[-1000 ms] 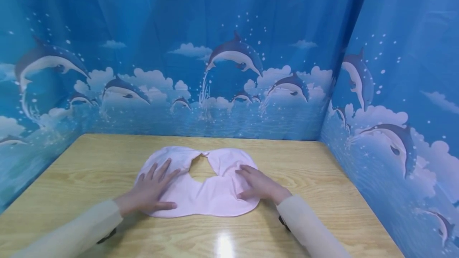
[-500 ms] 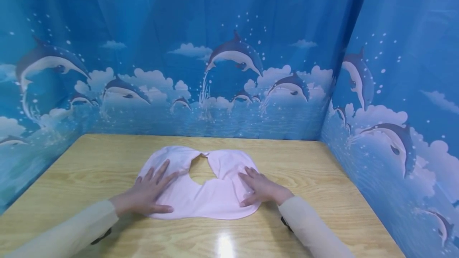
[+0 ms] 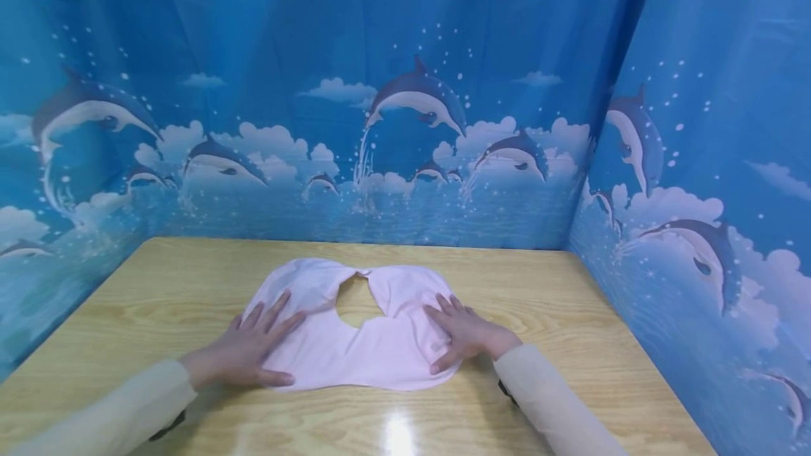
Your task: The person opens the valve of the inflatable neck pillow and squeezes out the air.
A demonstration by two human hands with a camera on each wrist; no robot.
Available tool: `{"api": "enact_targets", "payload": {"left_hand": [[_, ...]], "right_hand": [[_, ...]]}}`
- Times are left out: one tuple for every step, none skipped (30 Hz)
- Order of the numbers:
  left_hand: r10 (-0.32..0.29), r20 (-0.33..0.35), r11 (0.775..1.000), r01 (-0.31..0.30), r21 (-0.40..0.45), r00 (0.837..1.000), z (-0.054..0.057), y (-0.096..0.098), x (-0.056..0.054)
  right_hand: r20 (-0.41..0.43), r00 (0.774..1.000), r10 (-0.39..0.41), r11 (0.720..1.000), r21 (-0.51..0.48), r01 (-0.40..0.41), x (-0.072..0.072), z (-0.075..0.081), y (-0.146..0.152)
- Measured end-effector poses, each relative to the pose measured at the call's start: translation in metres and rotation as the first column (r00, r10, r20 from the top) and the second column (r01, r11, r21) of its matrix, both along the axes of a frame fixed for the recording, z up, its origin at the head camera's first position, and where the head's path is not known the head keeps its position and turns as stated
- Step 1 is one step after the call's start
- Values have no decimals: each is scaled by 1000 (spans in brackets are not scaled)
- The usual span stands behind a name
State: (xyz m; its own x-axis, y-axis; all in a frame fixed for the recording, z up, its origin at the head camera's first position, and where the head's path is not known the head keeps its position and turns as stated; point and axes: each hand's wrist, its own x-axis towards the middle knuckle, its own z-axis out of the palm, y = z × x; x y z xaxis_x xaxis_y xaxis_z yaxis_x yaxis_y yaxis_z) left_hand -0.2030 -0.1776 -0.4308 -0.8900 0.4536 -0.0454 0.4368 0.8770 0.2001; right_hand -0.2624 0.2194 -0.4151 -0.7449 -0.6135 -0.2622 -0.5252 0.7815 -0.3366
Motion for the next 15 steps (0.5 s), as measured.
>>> {"api": "enact_targets", "payload": {"left_hand": [[3,0,1000,-3,-3,1000,0,0,0],[5,4,1000,-5,-2,1000,0,1,1],[7,9,1000,-7,-3,1000,1,2,2],[6,12,1000,-6,0,1000,1,3,2],[6,13,1000,-6,0,1000,2,4,3],[5,15,1000,-5,3,1000,3,4,3],[6,19,1000,-6,-1,1000,4,5,4],[5,16,1000,-5,-1,1000,5,5,4],[6,12,1000,-6,-4,1000,5,6,5],[5,6,1000,-5,-5,1000,6,6,5],[5,1,1000,-5,-8,1000,7,6,6],[5,-3,1000,-5,-6,1000,7,6,6],[4,-9,1000,-4,-6,1000,8,5,6],[2,-13,1000,-2,-5,1000,9,5,7],[2,-14,1000,-3,-8,1000,9,5,7]], "right_hand": [[-4,1000,9,1000,5,-9,-1,0,1],[-2,1000,12,1000,6,-12,-3,0,2],[3,1000,13,1000,6,-13,-4,0,2],[7,1000,15,1000,5,-15,-5,0,3],[14,1000,13,1000,6,-13,-6,0,4],[18,1000,13,1000,1,-13,-7,1,4],[22,1000,10,1000,1,-10,-7,1,4],[27,1000,6,1000,-4,-5,-8,1,4],[29,1000,5,1000,-7,-5,-8,1,4],[29,1000,2,1000,-8,-2,-8,2,4],[29,1000,-4,1000,-7,4,-8,2,4],[22,1000,-7,1000,-7,7,-7,2,4],[16,1000,-11,1000,-7,11,-6,3,4],[6,1000,-10,1000,-10,11,-6,3,4],[-9,1000,-8,1000,-11,8,-4,4,4]]}}
